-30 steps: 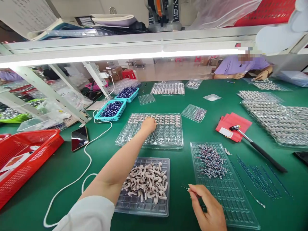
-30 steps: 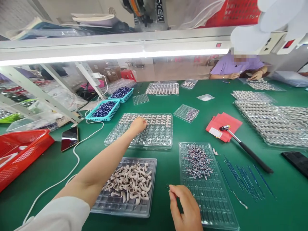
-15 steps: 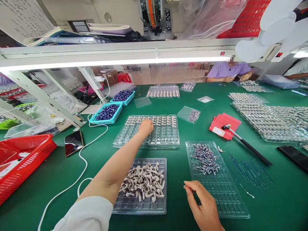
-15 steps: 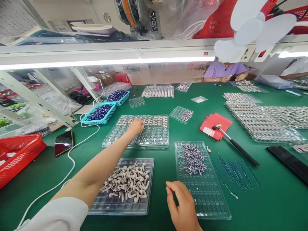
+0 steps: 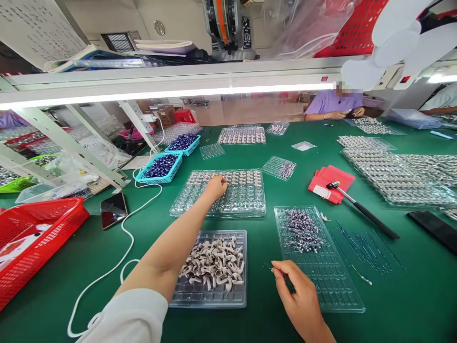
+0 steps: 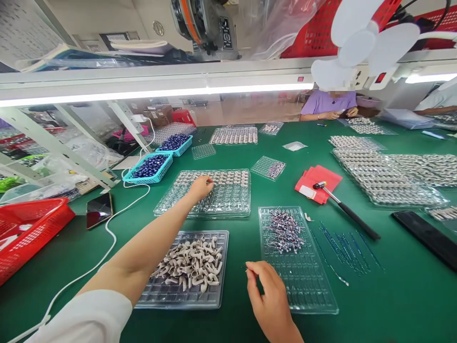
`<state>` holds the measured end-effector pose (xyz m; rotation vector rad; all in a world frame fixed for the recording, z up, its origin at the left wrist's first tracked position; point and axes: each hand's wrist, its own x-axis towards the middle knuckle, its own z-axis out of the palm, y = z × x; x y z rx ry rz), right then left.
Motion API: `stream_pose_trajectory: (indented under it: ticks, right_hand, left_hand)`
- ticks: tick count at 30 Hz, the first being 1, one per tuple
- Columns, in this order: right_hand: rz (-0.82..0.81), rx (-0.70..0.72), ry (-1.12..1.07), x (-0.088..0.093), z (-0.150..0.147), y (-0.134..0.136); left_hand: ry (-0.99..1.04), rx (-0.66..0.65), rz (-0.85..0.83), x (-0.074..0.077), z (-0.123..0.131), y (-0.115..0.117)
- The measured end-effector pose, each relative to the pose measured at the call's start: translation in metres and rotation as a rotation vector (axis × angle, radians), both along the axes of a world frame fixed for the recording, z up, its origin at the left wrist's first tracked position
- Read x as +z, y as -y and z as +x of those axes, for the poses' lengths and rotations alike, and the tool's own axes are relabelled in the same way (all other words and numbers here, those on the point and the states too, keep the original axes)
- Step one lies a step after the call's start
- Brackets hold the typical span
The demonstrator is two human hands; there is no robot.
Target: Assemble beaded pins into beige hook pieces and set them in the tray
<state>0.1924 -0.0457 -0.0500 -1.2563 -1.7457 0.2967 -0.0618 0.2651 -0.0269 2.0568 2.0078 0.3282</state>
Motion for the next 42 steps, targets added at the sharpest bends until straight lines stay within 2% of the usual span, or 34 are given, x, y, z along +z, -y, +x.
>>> stream_pose_trajectory:
  ticks: [8,12,15,19,22,25,29,32,36,42]
  right_hand:
    - [-0.023,0.014,-0.050,-0.001,0.000,0.000]
    - [-0.013,-0.014,-0.101,0.004,-0.003,0.000]
    - [-0.035,-0.015,-0.150,0.013,0.000,0.002]
    - [-0.092,-0.081,-0.090,0.024,0.027,0.006]
    - [-0.147,-0.222,0.035,0.024,0.060,0.003]
    - [-0.242,-0.207,0.199,0.017,0.085,-0.007]
    - [-0.282,-0.103,0.402,0.010,0.092,-0.025]
    - [-0.244,-0.075,0.553,0.009,0.088,-0.035]
    - [-0.230,-0.085,0.670,0.009,0.088,-0.042]
    - [-0.230,-0.040,0.677,0.010,0.089,-0.045]
  left_hand:
    - [-0.051,-0.003,-0.063,0.008,0.005,-0.008]
    - [-0.035,0.001,0.040,0.019,0.015,0.002]
    - [0.010,0.013,0.080,0.032,0.023,0.019]
    - [0.122,0.000,0.085,0.059,0.033,0.068]
    - [0.515,-0.051,0.027,0.079,0.044,0.122]
    - [0.883,-0.190,-0.155,0.087,0.057,0.180]
    - [1.090,-0.333,-0.615,0.073,0.071,0.240]
    - [1.181,-0.344,-0.866,0.056,0.077,0.262]
    - [1.202,-0.314,-1.010,0.043,0.080,0.266]
    - [1.295,-0.239,-1.026,0.033,0.078,0.259]
